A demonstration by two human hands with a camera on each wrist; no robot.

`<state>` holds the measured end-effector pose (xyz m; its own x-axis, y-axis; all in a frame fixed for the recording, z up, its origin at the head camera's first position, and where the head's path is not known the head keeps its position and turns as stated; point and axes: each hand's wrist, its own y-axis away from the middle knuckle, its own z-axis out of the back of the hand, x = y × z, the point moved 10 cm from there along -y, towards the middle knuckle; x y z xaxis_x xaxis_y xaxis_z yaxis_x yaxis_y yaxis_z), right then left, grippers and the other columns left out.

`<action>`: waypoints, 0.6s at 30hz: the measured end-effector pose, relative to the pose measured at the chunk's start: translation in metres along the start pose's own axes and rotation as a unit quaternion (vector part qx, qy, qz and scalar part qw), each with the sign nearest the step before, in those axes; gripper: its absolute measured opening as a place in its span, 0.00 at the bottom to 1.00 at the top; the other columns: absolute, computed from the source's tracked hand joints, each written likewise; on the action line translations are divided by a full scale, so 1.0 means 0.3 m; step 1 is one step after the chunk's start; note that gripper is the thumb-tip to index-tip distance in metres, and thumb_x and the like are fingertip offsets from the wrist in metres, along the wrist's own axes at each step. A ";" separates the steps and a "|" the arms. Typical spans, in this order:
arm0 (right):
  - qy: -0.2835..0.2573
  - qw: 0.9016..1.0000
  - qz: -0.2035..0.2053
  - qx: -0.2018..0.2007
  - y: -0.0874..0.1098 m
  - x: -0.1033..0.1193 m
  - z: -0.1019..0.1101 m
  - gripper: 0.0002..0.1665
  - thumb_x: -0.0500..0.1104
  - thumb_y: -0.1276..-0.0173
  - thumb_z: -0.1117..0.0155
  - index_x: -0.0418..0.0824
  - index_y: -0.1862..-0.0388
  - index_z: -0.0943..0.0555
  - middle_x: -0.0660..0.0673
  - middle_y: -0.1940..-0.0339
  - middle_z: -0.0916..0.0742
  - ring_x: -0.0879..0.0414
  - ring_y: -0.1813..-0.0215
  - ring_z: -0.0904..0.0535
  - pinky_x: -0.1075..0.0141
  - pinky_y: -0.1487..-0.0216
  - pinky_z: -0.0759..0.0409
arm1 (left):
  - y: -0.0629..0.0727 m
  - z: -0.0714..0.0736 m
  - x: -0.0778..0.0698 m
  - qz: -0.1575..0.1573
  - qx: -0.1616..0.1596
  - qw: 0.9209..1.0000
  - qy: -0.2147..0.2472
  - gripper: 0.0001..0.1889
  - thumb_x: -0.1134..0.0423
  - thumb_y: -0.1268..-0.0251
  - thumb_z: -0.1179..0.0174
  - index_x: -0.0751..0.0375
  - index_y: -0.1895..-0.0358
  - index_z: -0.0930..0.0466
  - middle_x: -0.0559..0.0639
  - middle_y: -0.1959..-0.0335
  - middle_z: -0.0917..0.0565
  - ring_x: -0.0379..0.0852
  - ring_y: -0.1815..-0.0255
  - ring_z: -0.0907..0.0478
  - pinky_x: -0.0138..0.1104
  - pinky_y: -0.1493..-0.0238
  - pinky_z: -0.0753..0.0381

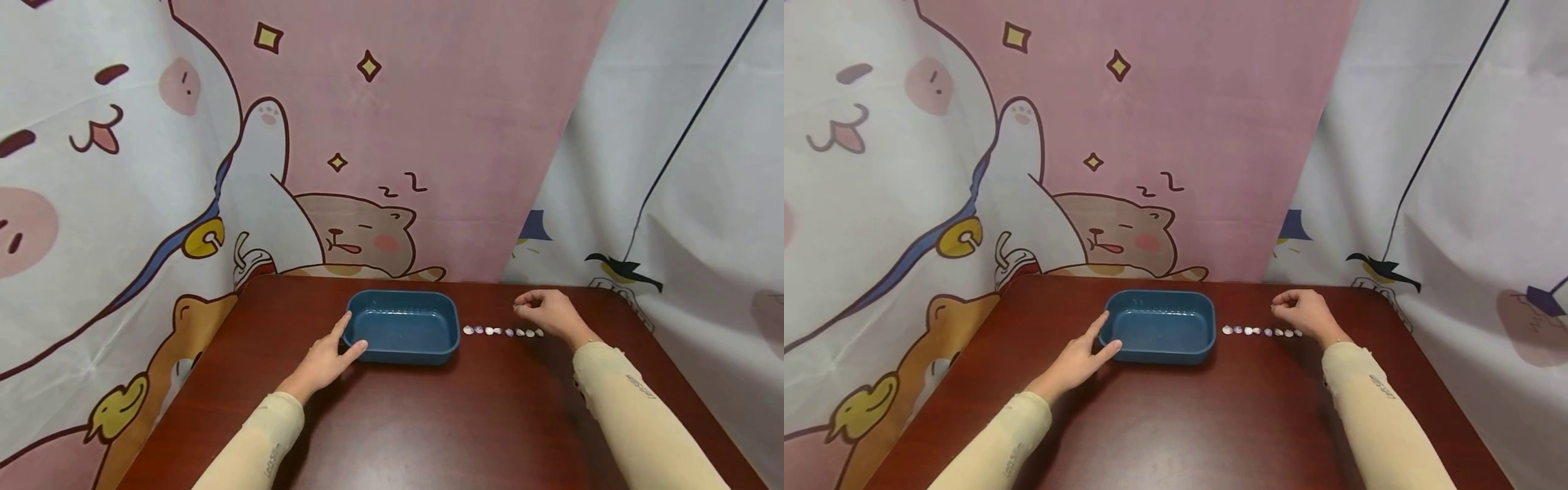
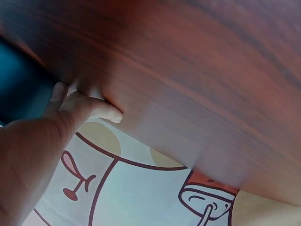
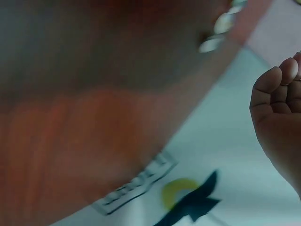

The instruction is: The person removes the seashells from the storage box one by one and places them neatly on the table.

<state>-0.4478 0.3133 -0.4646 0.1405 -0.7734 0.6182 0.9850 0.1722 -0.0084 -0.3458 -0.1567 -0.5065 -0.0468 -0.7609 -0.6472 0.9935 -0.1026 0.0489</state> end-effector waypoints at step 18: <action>0.024 0.999 -0.028 0.002 0.082 -0.211 0.001 0.21 0.50 0.25 0.30 0.35 0.46 0.12 0.39 0.53 0.10 0.51 0.56 0.20 0.62 0.57 0.21 | 0.002 -0.003 -0.002 0.005 0.007 1.000 0.000 0.48 0.28 0.26 0.45 0.37 0.11 0.55 0.60 0.14 0.37 0.70 0.18 0.34 0.70 0.24 0.33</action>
<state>-0.4325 0.3665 -0.5037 0.0900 -0.8100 0.5795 0.9910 0.1309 0.0290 -0.3450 -0.1556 -0.5069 -0.0363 -0.7618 -0.6468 0.9923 -0.1041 0.0668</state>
